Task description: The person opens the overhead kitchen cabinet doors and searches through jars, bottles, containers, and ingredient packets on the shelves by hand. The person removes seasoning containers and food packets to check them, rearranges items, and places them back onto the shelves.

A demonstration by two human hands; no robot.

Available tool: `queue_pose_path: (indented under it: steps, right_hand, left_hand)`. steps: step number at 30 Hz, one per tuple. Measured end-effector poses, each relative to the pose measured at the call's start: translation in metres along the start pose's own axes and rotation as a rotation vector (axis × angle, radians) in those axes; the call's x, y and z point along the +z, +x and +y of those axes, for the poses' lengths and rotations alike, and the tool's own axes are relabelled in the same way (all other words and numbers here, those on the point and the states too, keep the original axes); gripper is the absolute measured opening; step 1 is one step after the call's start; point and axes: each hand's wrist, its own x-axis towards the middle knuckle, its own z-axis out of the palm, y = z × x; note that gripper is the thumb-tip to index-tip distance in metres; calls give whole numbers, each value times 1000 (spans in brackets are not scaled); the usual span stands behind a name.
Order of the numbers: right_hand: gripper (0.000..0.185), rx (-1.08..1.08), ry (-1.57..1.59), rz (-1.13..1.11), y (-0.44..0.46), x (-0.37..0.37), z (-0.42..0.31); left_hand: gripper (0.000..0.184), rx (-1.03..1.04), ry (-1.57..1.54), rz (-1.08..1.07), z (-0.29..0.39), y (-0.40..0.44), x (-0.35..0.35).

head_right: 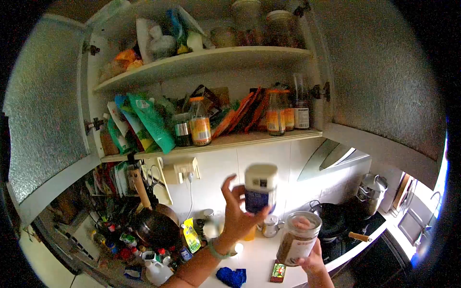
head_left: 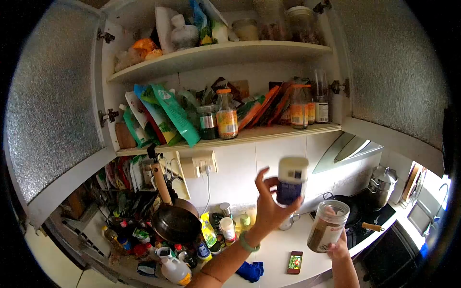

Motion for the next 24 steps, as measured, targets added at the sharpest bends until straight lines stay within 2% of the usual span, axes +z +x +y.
queue_pose_path:
  steps: [1,6,9,11,12,14,16,19,22,24]
  right_hand:
    - [111,-20,88,28,-1,7,5]
    - [108,41,110,-106,1,38,11]
    - [106,65,140,-74,-11,30,33]
    - [118,170,128,-141,-15,23,43]
    - [118,174,130,-137,-16,26,43]
    - [103,189,64,-144,-13,36,44]
    - [100,194,56,-146,-13,44,47]
    - [102,182,1,-168,-19,41,54]
    - [107,141,81,-141,-25,43,61]
    - [113,77,209,-19,-29,47,67]
  left_hand:
    - [103,-39,-10,-22,-3,-15,0]
    - [103,-53,139,-51,4,-55,-3]
    - [97,-85,126,-67,3,-71,-9]
    - [90,-161,238,-127,4,-79,-15]
    - [90,-166,239,-129,5,-82,-18]
    - [89,-93,323,-161,6,-87,-25]
    - [89,-121,274,-162,8,-85,-31]
    - [86,-80,274,-229,16,-84,-43]
    - [90,-34,268,-363,19,-83,-57]
    - [100,-60,253,-510,18,-85,-64]
